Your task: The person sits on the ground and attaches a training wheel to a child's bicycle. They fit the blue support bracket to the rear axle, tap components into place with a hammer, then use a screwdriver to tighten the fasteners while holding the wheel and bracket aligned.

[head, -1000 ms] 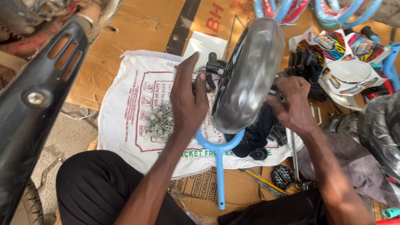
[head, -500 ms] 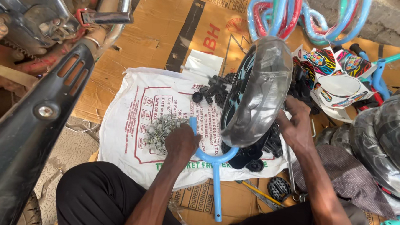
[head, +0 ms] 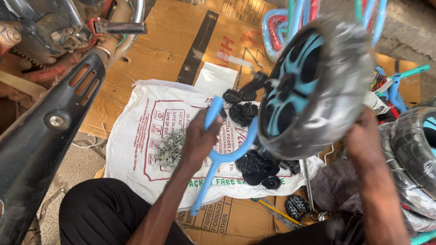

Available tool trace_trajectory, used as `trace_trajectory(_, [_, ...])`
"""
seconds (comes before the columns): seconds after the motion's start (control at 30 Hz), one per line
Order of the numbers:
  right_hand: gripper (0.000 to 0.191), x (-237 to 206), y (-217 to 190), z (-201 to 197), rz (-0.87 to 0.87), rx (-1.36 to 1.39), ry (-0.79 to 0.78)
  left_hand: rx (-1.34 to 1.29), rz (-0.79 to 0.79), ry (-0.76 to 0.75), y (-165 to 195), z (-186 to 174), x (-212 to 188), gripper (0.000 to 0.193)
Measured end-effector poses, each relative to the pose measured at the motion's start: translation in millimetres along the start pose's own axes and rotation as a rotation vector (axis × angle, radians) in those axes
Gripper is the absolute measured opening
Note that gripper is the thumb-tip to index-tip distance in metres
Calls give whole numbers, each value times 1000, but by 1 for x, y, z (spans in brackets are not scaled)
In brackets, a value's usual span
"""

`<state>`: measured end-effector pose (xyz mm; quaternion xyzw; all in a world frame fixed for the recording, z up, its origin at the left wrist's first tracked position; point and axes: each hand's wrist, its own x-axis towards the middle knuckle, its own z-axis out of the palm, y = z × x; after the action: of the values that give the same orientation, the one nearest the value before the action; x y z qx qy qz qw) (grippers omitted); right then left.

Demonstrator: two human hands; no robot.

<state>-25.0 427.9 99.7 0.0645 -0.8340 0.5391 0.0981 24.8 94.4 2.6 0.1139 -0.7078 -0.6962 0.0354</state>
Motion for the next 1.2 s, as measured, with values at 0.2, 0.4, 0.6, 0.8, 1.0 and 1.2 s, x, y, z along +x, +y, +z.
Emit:
trace_trajectory(0.2, [45,20,-68,-35,-8,-42,138,-118,367,-94,59,-7,1,32])
trace_trajectory(0.4, [46,63,-95,-50,-200,-36,17,-233,374,-302,59,-15,20,31])
trace_trajectory(0.6, [46,75,-62,-26,-188,15,-135,-303,364,-368,40,-22,19,33])
trace_trajectory(0.8, [46,62,-49,15,-108,-90,-124,-262,322,-365,41,-28,21,35])
trace_trajectory(1.0, [40,79,-42,8,-89,90,-193,-277,325,-308,45,-35,19,34])
trace_trajectory(1.2, [34,82,-45,13,-111,-33,-165,-254,485,-179,56,-30,19,44])
